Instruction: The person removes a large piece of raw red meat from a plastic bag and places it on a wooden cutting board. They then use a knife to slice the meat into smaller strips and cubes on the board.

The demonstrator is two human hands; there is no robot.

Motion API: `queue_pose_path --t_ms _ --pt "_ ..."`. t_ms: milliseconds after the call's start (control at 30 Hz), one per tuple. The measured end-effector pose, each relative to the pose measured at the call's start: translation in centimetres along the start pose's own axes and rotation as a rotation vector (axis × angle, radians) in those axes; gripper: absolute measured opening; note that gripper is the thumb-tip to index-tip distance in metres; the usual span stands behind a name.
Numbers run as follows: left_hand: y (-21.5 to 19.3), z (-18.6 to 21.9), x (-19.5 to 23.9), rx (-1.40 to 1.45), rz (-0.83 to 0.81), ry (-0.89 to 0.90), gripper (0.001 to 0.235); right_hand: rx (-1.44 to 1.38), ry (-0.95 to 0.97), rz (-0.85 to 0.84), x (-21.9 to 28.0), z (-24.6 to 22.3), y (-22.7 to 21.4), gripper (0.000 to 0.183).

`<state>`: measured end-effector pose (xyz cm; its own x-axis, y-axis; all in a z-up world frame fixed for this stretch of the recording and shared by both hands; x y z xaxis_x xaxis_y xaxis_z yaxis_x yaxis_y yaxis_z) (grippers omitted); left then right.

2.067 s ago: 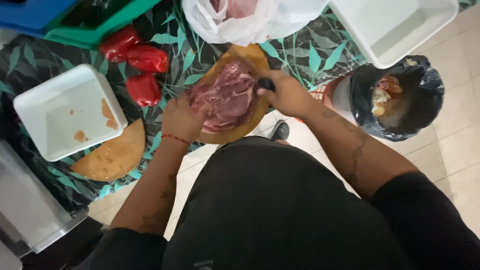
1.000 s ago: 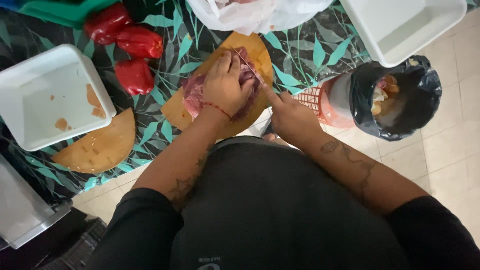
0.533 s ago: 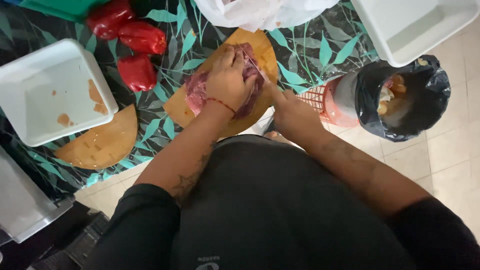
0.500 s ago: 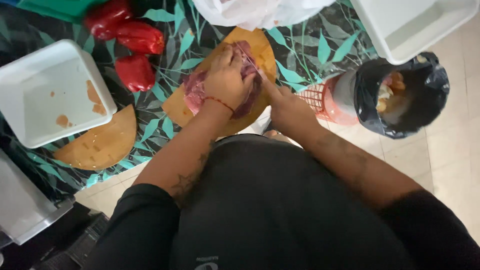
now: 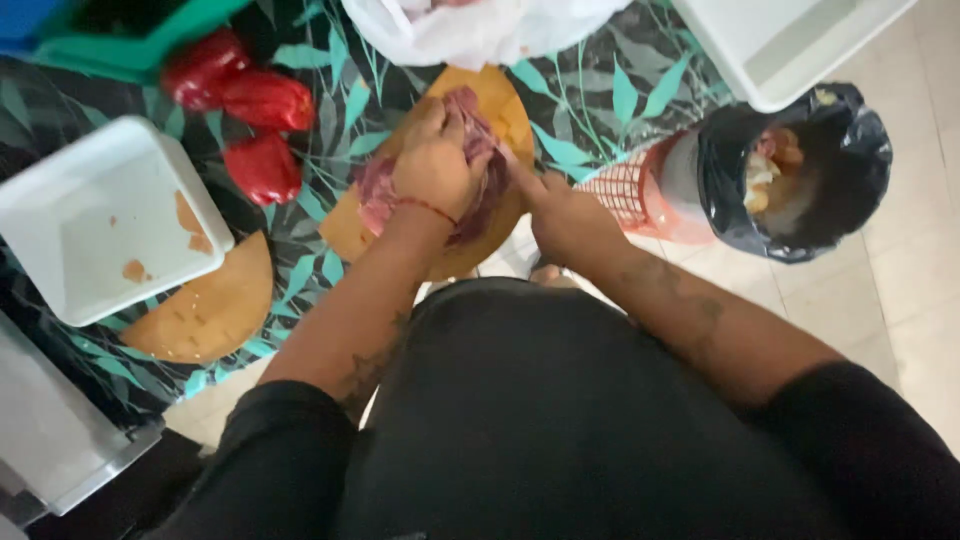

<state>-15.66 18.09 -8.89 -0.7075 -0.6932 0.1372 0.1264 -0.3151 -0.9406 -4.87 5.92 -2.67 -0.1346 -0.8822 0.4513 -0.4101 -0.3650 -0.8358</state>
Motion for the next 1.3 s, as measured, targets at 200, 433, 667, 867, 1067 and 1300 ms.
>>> queue_pose_path --t_ms 200,433,667,867,1067,1300 --pt "-1.2 0.6 0.8 0.104 -0.057 -0.052 0.075 -0.082 0.081 -0.073 2.0 1.3 0.8 0.067" --pt "-1.3 2.8 1.7 -0.001 0.127 0.026 0.082 -0.03 0.002 -0.017 2.3 1.6 1.3 0.069" --pt "-1.4 2.7 1.4 -0.029 0.095 -0.026 0.088 -0.09 0.093 -0.172 3.9 2.8 1.8 0.069" --pt "-1.6 2.5 1.2 -0.024 0.135 -0.05 0.086 -0.147 0.2 -0.33 6.0 4.3 1.1 0.071" --pt "-2.9 3.4 1.0 0.031 -0.021 -0.054 0.095 -0.167 0.258 -0.33 8.9 6.3 -1.4 0.064" --pt "-3.8 1.7 3.8 0.162 -0.014 -0.11 0.102 -0.364 0.06 -0.099 7.3 2.1 -5.4 0.059"
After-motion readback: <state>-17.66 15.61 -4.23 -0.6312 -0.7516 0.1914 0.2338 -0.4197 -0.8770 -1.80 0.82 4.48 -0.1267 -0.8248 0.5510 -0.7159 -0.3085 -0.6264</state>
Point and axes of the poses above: each hand's wrist, its own x-axis away from the middle knuckle, its own y-axis out of the palm, z = x × y, the point moved 8 cm from there along -x, towards the middle knuckle, and after that the axes turned 12 degrees about y, right-handed, at the moved point
